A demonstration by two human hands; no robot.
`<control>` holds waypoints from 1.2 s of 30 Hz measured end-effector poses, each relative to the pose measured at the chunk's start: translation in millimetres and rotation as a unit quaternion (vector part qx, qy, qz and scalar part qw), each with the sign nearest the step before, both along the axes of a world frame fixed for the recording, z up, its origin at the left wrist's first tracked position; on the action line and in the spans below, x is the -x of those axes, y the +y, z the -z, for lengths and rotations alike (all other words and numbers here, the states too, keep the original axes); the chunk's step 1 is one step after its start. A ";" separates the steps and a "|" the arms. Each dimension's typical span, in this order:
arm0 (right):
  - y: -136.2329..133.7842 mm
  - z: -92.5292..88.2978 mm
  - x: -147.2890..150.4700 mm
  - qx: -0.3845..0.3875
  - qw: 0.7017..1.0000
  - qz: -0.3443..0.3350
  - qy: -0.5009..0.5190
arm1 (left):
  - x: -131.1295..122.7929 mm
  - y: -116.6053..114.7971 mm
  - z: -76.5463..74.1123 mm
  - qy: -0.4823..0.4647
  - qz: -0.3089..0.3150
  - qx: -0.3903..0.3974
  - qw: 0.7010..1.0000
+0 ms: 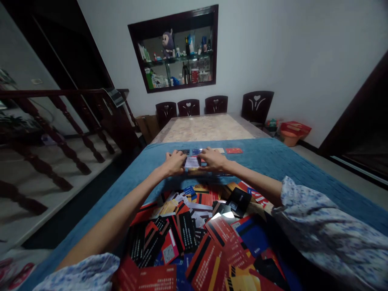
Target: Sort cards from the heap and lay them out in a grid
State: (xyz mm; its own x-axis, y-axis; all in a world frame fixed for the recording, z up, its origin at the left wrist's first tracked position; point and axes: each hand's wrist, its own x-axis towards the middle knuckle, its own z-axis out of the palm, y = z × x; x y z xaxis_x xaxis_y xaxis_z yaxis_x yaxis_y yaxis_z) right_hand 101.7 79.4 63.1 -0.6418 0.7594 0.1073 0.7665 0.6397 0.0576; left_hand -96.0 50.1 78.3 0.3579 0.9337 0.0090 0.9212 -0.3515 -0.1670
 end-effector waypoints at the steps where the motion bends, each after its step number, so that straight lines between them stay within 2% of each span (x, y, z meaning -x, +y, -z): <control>1: 4.4 0.3 4.6 0.001 1.000 0.003 -0.002 | 3.4 4.1 0.4 0.001 -0.004 0.000 1.000; 11: 45.5 3.8 42.4 0.033 0.999 0.017 -0.005 | 32.7 45.7 13.8 -0.010 -0.047 0.026 0.998; 20: 73.1 14.5 69.2 0.064 0.997 0.026 -0.021 | 56.8 79.0 35.7 -0.015 -0.052 0.031 0.998; 28: 86.9 22.2 80.4 0.087 0.995 0.041 -0.032 | 63.4 97.2 52.6 -0.028 -0.057 0.042 0.997; 36: 90.7 26.1 88.6 0.101 0.993 0.045 -0.049 | 62.6 105.7 57.1 -0.027 -0.059 0.058 0.996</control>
